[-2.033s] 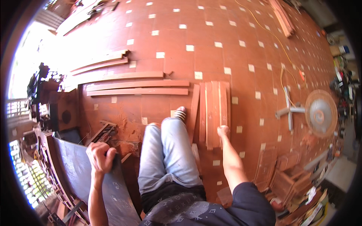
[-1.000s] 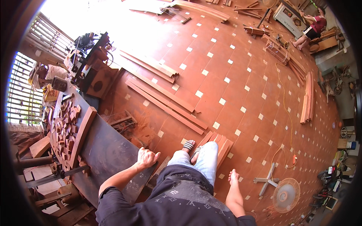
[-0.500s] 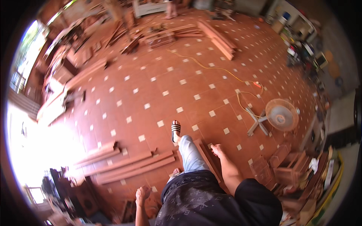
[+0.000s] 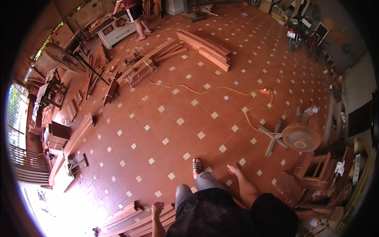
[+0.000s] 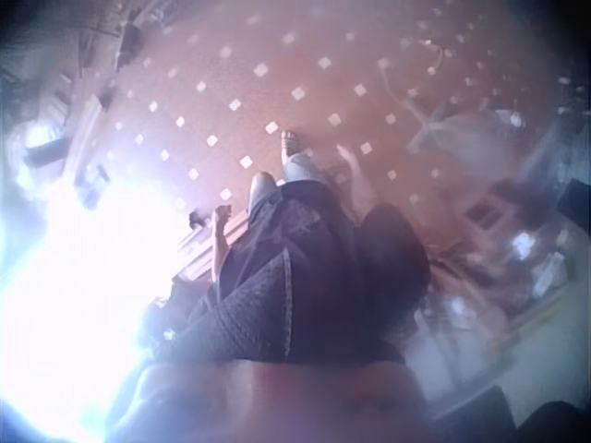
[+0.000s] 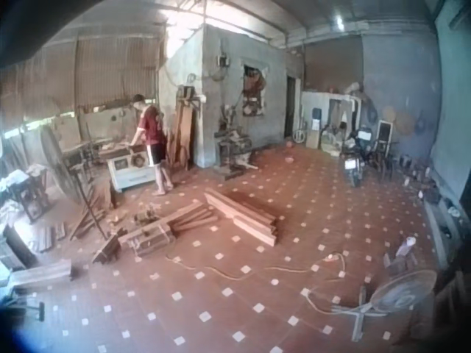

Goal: The person repeatedly picks up wooden planks, places them on a bandsaw table, and cuts them into smaller pieces. The cut pieces are set aside on the floor.

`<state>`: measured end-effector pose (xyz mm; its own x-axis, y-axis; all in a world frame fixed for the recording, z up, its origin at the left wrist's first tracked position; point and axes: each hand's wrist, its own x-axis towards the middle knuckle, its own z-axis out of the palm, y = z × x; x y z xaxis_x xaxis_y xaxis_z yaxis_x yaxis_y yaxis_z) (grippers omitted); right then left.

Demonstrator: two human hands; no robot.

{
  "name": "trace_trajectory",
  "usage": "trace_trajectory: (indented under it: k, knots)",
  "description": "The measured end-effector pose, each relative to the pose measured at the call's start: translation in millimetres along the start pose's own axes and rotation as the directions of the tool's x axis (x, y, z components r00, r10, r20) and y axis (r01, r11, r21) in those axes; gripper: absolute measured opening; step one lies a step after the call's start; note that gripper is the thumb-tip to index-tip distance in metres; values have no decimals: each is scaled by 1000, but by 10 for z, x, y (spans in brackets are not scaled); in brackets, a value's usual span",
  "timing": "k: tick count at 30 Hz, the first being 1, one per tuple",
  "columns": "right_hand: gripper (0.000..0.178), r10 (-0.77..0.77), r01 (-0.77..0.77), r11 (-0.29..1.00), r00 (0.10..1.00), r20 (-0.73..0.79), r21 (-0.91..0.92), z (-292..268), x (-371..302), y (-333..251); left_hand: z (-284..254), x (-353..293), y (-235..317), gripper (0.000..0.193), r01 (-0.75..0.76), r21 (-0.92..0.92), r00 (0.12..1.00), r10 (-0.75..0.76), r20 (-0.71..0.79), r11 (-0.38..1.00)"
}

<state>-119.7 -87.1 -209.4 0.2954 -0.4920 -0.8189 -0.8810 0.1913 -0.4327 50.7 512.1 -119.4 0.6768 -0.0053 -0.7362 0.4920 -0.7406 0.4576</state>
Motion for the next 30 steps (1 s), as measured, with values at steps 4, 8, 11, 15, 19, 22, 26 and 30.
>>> trace_trajectory:
  k: [4,8,11,15,19,22,26,30]
  knots:
    - [27,-106,118,983,990,-93,138,-743,269,-1562,-33,607,1011,34,125,-119,992,-126,-1,985]
    - [26,-168,203,956,970,-175,209,-1259,869,-2629,-36,1369,1938,38,190,-115,981,-185,48,975]
    - [26,-112,134,987,969,-219,88,-1590,1460,-3107,-24,2105,2596,37,253,0,966,-253,49,967]
    - [24,39,-28,998,979,-199,59,-1762,2177,-3431,-16,3227,3516,33,232,29,971,-233,55,972]
    - [31,95,-100,995,984,-153,-23,-2160,2662,-3909,5,4126,5056,26,230,211,970,-242,34,950]
    - [43,-186,135,972,941,-284,-190,-2610,3197,-4360,207,4891,6352,27,16,223,996,-36,86,975]
    - [45,-163,53,948,928,-336,-314,-3245,4130,-5206,918,5754,7954,32,-274,27,959,271,77,961]
    - [55,-41,-100,928,930,-366,-359,-3876,6153,-5392,2022,5856,9283,35,-291,-5,956,291,37,957]
